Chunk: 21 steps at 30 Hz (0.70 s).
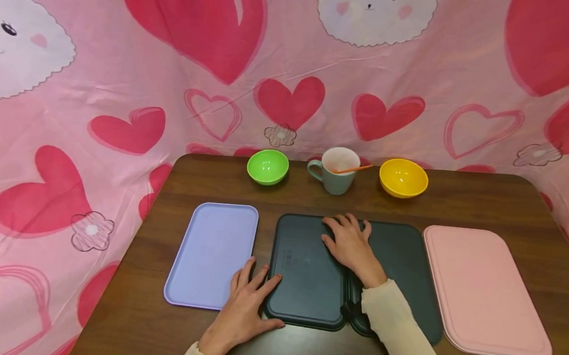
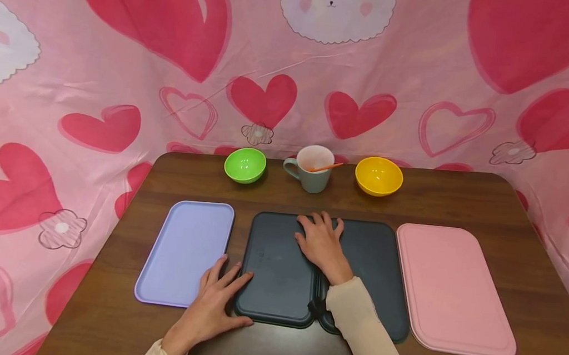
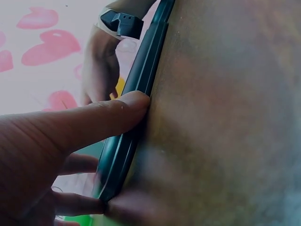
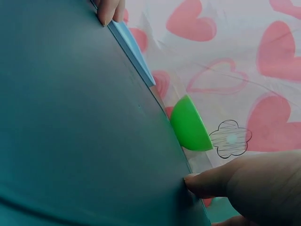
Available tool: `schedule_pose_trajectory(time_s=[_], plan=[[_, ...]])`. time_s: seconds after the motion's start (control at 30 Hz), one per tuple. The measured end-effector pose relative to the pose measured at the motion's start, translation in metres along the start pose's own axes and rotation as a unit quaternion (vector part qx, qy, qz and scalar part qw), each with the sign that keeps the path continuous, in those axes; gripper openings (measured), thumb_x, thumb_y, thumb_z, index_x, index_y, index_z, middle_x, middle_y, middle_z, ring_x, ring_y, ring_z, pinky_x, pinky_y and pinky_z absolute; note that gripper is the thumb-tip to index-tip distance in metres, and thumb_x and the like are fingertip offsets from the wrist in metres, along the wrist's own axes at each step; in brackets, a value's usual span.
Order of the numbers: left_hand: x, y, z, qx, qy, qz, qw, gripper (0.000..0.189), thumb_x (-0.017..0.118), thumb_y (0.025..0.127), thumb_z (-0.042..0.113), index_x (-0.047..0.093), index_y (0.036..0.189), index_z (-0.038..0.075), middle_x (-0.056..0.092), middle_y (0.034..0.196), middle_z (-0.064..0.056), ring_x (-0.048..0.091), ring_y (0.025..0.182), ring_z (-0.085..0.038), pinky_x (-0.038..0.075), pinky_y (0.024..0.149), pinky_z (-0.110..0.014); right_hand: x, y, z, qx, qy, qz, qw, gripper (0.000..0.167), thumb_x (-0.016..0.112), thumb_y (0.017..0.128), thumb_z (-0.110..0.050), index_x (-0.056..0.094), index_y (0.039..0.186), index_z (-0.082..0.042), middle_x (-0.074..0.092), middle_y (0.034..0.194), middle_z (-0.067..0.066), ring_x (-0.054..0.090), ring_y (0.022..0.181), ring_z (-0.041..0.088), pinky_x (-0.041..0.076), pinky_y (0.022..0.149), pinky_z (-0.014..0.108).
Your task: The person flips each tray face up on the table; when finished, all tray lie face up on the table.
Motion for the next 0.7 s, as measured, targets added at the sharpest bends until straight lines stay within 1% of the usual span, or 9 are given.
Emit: schedule_pose_trajectory(time_s=[0.17, 0.3, 0.4, 0.5, 0.57, 0.7], plan=[[-0.0013, 0.0022, -0.0016, 0.006, -0.009, 0.005, 0.9999, 0.086, 0.091, 0.060, 0.053, 0.065, 0.133, 0.017, 0.061, 0.139, -0.020, 0.034, 0.144, -0.048, 0.031, 0.105, -0.062, -0.0001, -0.0011, -0.0004, -0.006, 0.004, -0.005, 1.0000, 0.037, 0.066, 0.096, -0.028, 0.063, 0.132, -0.018, 0.059, 0.138, 0.021, 0.044, 0.137, 0.040, 0.020, 0.108, 0.075], [-0.0024, 0.0045, -0.0036, 0.013, -0.011, 0.011, 0.9998, 0.087, 0.093, 0.057, 0.054, 0.067, 0.131, 0.016, 0.062, 0.139, -0.019, 0.035, 0.145, -0.044, 0.032, 0.105, -0.060, 0.0005, -0.0014, -0.0007, -0.009, 0.008, 0.000, 0.9999, 0.037, 0.067, 0.096, -0.027, 0.063, 0.131, -0.017, 0.059, 0.138, 0.022, 0.045, 0.137, 0.040, 0.019, 0.109, 0.075], [-0.0028, 0.0056, -0.0047, 0.011, -0.021, 0.012, 0.9996, 0.088, 0.094, 0.056, 0.053, 0.068, 0.130, 0.015, 0.062, 0.139, -0.020, 0.035, 0.146, -0.042, 0.032, 0.104, -0.060, 0.0012, -0.0009, -0.0006, -0.011, 0.018, 0.003, 0.9998, 0.036, 0.068, 0.095, -0.026, 0.064, 0.130, -0.016, 0.059, 0.137, 0.022, 0.046, 0.136, 0.040, 0.018, 0.109, 0.075], [-0.0028, 0.0060, -0.0057, 0.004, -0.043, 0.012, 0.9990, 0.087, 0.096, 0.055, 0.049, 0.068, 0.130, 0.015, 0.060, 0.140, -0.021, 0.033, 0.148, -0.041, 0.031, 0.104, -0.061, 0.0014, -0.0003, -0.0003, -0.013, 0.032, 0.004, 0.9994, 0.036, 0.069, 0.095, -0.025, 0.064, 0.130, -0.016, 0.059, 0.136, 0.022, 0.046, 0.136, 0.040, 0.017, 0.109, 0.075], [-0.0030, 0.0063, -0.0062, -0.002, -0.066, 0.013, 0.9977, 0.086, 0.097, 0.055, 0.045, 0.068, 0.130, 0.016, 0.059, 0.141, -0.022, 0.031, 0.149, -0.041, 0.030, 0.105, -0.061, 0.0011, -0.0002, 0.0003, -0.013, 0.039, 0.006, 0.9991, 0.037, 0.069, 0.094, -0.025, 0.065, 0.129, -0.016, 0.060, 0.135, 0.021, 0.047, 0.135, 0.039, 0.016, 0.109, 0.075], [-0.0050, 0.0067, -0.0070, -0.008, -0.117, 0.022, 0.9929, 0.085, 0.098, 0.054, 0.037, 0.067, 0.131, 0.017, 0.057, 0.142, -0.024, 0.026, 0.151, -0.042, 0.026, 0.105, -0.063, 0.0002, -0.0004, 0.0016, -0.010, 0.061, 0.012, 0.9980, 0.036, 0.071, 0.093, -0.025, 0.066, 0.128, -0.015, 0.060, 0.133, 0.021, 0.048, 0.134, 0.038, 0.014, 0.108, 0.076]])
Point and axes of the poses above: each hand's wrist, its own y-axis towards the middle knuckle, its own x-axis out of the palm, z = x × y, the point moved 1 cm from there along y, towards the middle knuckle
